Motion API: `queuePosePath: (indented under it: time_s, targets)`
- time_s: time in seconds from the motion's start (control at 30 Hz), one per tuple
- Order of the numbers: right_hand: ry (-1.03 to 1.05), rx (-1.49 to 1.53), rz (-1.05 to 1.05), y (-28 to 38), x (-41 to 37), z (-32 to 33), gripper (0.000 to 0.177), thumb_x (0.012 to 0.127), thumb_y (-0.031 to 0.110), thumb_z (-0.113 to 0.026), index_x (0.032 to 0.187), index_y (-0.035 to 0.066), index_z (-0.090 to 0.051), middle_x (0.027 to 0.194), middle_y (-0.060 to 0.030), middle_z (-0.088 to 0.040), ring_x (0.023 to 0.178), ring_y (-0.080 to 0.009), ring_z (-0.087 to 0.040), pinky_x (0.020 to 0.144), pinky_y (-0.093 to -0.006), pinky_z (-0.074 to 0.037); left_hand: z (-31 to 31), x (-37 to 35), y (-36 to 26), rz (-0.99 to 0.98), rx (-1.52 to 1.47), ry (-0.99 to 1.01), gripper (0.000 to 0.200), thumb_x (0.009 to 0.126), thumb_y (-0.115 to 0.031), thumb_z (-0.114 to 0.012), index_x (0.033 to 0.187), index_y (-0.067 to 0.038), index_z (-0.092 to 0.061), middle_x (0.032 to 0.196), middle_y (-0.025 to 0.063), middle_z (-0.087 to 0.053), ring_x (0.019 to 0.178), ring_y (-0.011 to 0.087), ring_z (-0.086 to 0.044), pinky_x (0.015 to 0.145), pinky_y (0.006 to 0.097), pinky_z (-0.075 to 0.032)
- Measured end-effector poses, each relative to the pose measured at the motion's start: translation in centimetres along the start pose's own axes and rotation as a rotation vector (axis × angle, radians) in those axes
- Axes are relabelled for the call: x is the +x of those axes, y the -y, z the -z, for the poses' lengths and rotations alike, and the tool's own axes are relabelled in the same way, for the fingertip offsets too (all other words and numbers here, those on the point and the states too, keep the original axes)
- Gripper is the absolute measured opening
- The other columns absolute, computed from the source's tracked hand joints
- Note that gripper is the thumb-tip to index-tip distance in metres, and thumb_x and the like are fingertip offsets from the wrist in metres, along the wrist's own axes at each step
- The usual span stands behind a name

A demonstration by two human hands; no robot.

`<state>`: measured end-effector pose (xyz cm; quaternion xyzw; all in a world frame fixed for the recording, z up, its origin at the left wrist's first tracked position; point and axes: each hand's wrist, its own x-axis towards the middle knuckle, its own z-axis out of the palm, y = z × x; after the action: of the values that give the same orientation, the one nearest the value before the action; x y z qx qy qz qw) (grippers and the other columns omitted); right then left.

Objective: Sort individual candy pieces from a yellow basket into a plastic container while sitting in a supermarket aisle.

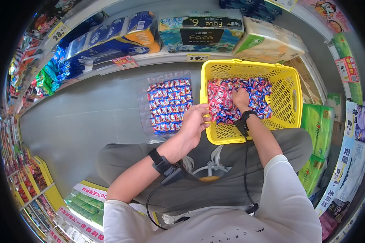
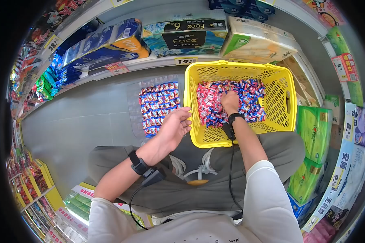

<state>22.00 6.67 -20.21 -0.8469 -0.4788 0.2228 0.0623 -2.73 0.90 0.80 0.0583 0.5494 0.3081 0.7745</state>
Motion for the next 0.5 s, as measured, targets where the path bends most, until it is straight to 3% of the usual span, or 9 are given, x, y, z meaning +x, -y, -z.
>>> queuePosePath:
  time_s: [0.07,0.13,0.17,0.23,0.27,0.3,0.4,0.47,0.5]
  targets:
    - [-0.026,0.025,-0.023,0.2,-0.2,0.3,0.036,0.086,0.031,-0.066,0.094,-0.004,-0.069,0.089,-0.0259,-0.068,0.085,-0.0432,-0.066,0.083,-0.0491,-0.054,0.2,0.4,0.2,-0.015,0.002,-0.008,0.025,0.088,-0.014,-0.059,0.113,-0.008,-0.056,0.091,-0.0003,-0.056,0.080,0.0125,-0.053,0.074,0.0286,-0.044]
    - [-0.080,0.139,-0.121,1.2,-1.0,1.4,0.037,0.090,0.032,-0.059,0.094,-0.004,-0.066,0.087,-0.0248,-0.069,0.082,-0.0376,-0.069,0.071,-0.0470,-0.055,0.0,0.3,0.1,-0.026,0.002,-0.013,0.025,0.088,-0.014,-0.060,0.113,-0.008,-0.056,0.091,-0.0003,-0.056,0.080,0.0124,-0.053,0.074,0.0286,-0.044]
    - [-0.081,0.141,-0.121,1.7,-1.6,1.8,0.037,0.090,0.032,-0.059,0.094,-0.004,-0.066,0.087,-0.0248,-0.069,0.082,-0.0376,-0.069,0.071,-0.0470,-0.055,0.1,0.3,-0.1,-0.036,0.008,-0.008,0.026,0.088,-0.014,-0.060,0.113,-0.008,-0.056,0.091,-0.0002,-0.056,0.081,0.0124,-0.053,0.074,0.0285,-0.044]
    - [0.115,0.727,-0.402,3.3,-3.9,3.6,0.036,0.093,0.031,-0.055,0.083,-0.003,-0.062,0.072,-0.0158,-0.066,0.063,-0.0269,-0.065,0.061,-0.0421,-0.053,-0.1,0.2,-0.2,-0.045,0.015,0.005,0.026,0.088,-0.015,-0.061,0.113,-0.008,-0.056,0.092,0.0000,-0.057,0.081,0.0124,-0.054,0.074,0.0284,-0.044]
    - [0.207,0.985,-0.430,4.1,-5.5,4.4,0.029,0.095,0.027,-0.051,0.082,0.002,-0.059,0.066,-0.0077,-0.060,0.056,-0.0165,-0.057,0.052,-0.0347,-0.048,0.0,0.3,-0.2,-0.061,0.013,0.028,0.026,0.088,-0.014,-0.061,0.113,-0.008,-0.057,0.092,0.0003,-0.058,0.081,0.0127,-0.055,0.073,0.0285,-0.044]
    - [0.250,1.113,-0.490,6.6,-8.4,7.6,0.021,0.096,0.022,-0.049,0.085,0.006,-0.058,0.070,-0.0038,-0.056,0.059,-0.0139,-0.056,0.054,-0.0287,-0.047,0.1,0.4,-0.1,-0.074,0.008,0.051,0.025,0.088,-0.013,-0.061,0.113,-0.008,-0.057,0.093,0.0006,-0.059,0.081,0.0129,-0.055,0.073,0.0286,-0.045]
    - [0.327,1.245,-0.507,8.5,-12.9,10.0,0.017,0.096,0.020,-0.051,0.088,0.006,-0.056,0.077,-0.0035,-0.056,0.065,-0.0135,-0.056,0.057,-0.0268,-0.047,0.1,0.0,0.0,-0.108,0.072,0.051,0.026,0.090,-0.010,-0.060,0.116,-0.007,-0.057,0.100,0.0032,-0.063,0.086,0.0136,-0.058,0.076,0.0292,-0.047]
    - [0.302,1.247,-0.275,9.0,-14.7,10.3,0.014,0.095,0.021,-0.054,0.094,0.007,-0.055,0.080,-0.0032,-0.056,0.069,-0.0132,-0.056,0.061,-0.0276,-0.048,0.3,-0.3,0.0,-0.151,0.114,0.078,0.027,0.092,-0.010,-0.061,0.118,-0.005,-0.059,0.106,0.0053,-0.065,0.090,0.0139,-0.060,0.079,0.0297,-0.049]
    - [0.305,1.245,-0.275,9.1,-15.2,10.3,0.014,0.095,0.021,-0.054,0.094,0.007,-0.055,0.080,-0.0032,-0.056,0.069,-0.0132,-0.056,0.061,-0.0276,-0.048,0.4,-0.3,0.2,-0.151,0.112,0.076,0.027,0.092,-0.010,-0.061,0.118,-0.005,-0.059,0.106,0.0053,-0.065,0.090,0.0139,-0.060,0.079,0.0297,-0.049]
